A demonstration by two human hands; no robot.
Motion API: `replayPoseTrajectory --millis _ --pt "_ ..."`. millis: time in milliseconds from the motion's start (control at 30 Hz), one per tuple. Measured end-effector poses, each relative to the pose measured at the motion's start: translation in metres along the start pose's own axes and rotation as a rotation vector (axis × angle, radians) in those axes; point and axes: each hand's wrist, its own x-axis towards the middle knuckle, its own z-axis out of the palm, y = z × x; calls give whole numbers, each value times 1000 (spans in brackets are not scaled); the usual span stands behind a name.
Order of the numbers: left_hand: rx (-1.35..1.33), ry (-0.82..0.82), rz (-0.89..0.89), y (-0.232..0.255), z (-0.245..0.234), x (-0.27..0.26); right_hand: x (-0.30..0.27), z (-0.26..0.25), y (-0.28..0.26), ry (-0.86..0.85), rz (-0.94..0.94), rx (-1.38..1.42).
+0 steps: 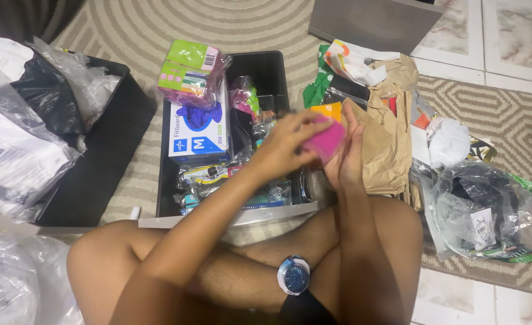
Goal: The person organizes a variety of household items in a drawer by picking up and placing packages of sponges, trash bags, adhesive, and small tools.
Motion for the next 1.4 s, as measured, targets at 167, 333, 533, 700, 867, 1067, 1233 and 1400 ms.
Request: replayPoseTrajectory --millis 167,333,533,700,867,1067,1233,1400 --pt "-64 142 -16 -57 4 9 6 -11 7 216 -13 -200" --pt "315 -121 -704 -170 40 -2 15 -31 3 260 42 -201" --pt "381 -177 -729 -181 54 -19 12 -31 8 287 119 -231" --pt "262 261 -612 -103 14 13 6 -22 -4 357 67 -239" --pt "-123 418 -275 10 29 29 -19 19 -33 -141 -62 -249" --pt "-319 238 -189 58 96 41 -54 0 -101 -96 -160 -338" --pt "-552 169 -126 88 184 54 -93 -58 -188 224 -421 -1011" --pt "-562 -332 -434 122 295 46 -132 -110 -241 505 -505 -1738"
